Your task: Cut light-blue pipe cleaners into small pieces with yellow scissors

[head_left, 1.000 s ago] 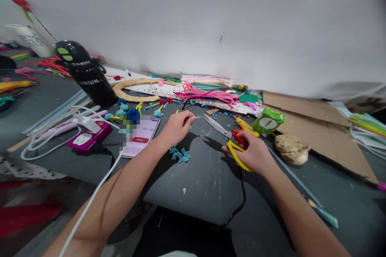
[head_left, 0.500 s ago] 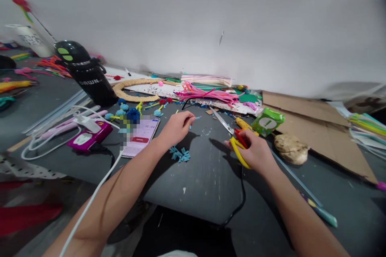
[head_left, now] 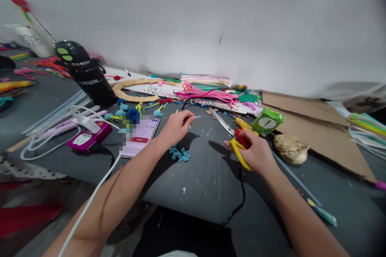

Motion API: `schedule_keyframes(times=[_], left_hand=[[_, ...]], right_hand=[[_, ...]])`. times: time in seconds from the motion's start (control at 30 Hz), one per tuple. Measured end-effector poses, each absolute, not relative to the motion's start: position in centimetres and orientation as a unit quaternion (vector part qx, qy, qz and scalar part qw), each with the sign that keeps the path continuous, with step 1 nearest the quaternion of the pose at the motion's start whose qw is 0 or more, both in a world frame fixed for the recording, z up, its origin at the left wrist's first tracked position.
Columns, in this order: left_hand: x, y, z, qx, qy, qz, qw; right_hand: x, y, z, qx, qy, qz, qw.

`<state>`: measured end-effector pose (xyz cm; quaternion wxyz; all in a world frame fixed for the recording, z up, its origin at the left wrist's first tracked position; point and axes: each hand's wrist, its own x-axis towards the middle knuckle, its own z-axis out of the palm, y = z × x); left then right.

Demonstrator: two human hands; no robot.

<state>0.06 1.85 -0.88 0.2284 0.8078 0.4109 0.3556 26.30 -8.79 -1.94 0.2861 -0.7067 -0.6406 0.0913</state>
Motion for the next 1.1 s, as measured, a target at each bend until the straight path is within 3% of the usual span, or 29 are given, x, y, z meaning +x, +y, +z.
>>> schedule_keyframes(times=[1.1], left_hand=[[0.2,1.9,-0.9,0.808,0.385,0.362,0.261]], right_hand=[[27.6,-8.6,-1.6,-0.690,-0.645,0.114,0.308]])
